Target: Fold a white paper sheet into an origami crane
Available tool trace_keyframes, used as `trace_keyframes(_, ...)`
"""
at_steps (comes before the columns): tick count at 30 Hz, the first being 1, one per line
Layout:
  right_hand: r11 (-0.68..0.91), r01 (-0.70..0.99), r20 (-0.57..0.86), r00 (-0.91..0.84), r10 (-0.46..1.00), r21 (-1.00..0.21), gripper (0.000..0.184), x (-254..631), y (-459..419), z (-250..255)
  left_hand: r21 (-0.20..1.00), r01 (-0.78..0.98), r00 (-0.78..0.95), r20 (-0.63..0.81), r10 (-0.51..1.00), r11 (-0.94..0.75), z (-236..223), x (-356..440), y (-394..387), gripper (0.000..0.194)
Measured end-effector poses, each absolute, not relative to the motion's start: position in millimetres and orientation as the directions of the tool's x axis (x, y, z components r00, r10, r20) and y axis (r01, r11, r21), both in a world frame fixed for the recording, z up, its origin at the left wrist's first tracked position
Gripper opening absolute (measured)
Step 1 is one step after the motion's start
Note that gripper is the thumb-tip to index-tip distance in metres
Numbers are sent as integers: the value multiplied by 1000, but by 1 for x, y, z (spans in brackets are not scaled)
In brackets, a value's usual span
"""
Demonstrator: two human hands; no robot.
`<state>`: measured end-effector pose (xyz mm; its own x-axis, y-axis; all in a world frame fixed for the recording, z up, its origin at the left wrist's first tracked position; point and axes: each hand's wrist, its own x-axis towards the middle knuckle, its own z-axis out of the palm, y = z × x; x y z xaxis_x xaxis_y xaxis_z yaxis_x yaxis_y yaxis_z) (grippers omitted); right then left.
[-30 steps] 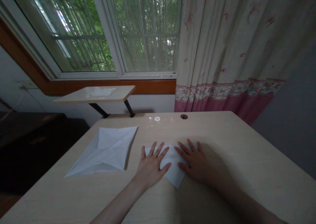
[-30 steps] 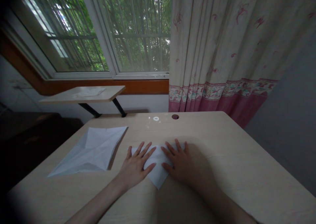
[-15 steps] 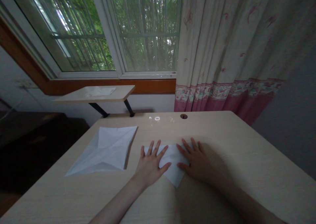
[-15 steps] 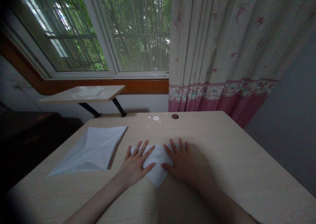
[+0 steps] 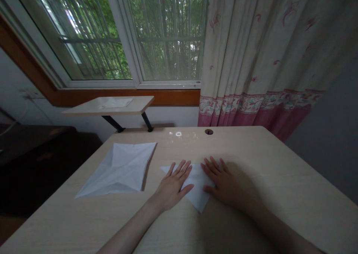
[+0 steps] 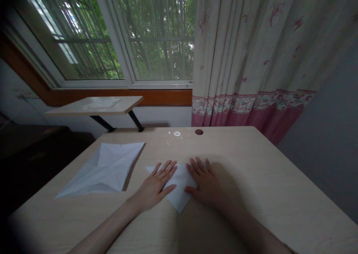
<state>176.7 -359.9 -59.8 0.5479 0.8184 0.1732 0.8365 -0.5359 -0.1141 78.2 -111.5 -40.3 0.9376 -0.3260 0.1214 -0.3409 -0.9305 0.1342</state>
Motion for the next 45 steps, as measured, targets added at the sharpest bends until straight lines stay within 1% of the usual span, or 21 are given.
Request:
trace_keyframes(4, -488, 860, 166, 508, 845, -148, 78, 181, -364, -62, 181, -368, 929, 104, -354, -912, -38, 79, -110, 59)
trace_keyframes(7, -453, 876, 143, 476, 868, -166, 81, 183, -366, -61, 207, -390, 921, 96, -378, -897, -36, 79, -107, 63)
trace_keyframes(9, -443, 878, 122, 467, 876, -183, 88, 184, -368, -60, 228, -404, 914, 79, -397, -886, -35, 80, -104, 71)
trace_keyframes(12, -438, 874, 87, 463, 882, -210, 99, 185, -369, -58, 262, -423, 905, 64, -422, -868, -33, 82, -99, 89)
trace_keyframes(14, -435, 871, 79, 462, 883, -229, 101, 185, -369, -56, 283, -433, 899, 65, -434, -855, -32, 82, -97, 100)
trace_keyframes(16, -435, 866, 74, 464, 883, -246, 102, 184, -369, -55, 302, -438, 896, 70, -438, -847, -31, 83, -97, 105)
trace_keyframes(22, -452, 847, 19, 476, 879, -280, 100, 183, -367, -48, 325, -408, 907, 36, -420, -853, -27, 82, -100, 100)
trace_keyframes(31, -451, 847, 27, 477, 879, -280, 94, 183, -366, -47, 327, -422, 902, 57, -428, -846, -27, 82, -99, 96)
trace_keyframes(35, -445, 853, 58, 476, 878, -273, 91, 184, -367, -51, 314, -441, 896, 99, -433, -840, -29, 82, -99, 93)
trace_keyframes(39, -430, 862, 87, 466, 881, -270, 88, 184, -367, -52, 313, -443, 895, 109, -431, -840, -29, 82, -99, 94)
trace_keyframes(45, -425, 863, 52, 455, 889, -273, 98, 185, -368, -50, 304, -426, 904, 94, -418, -852, -24, 82, -100, 82)
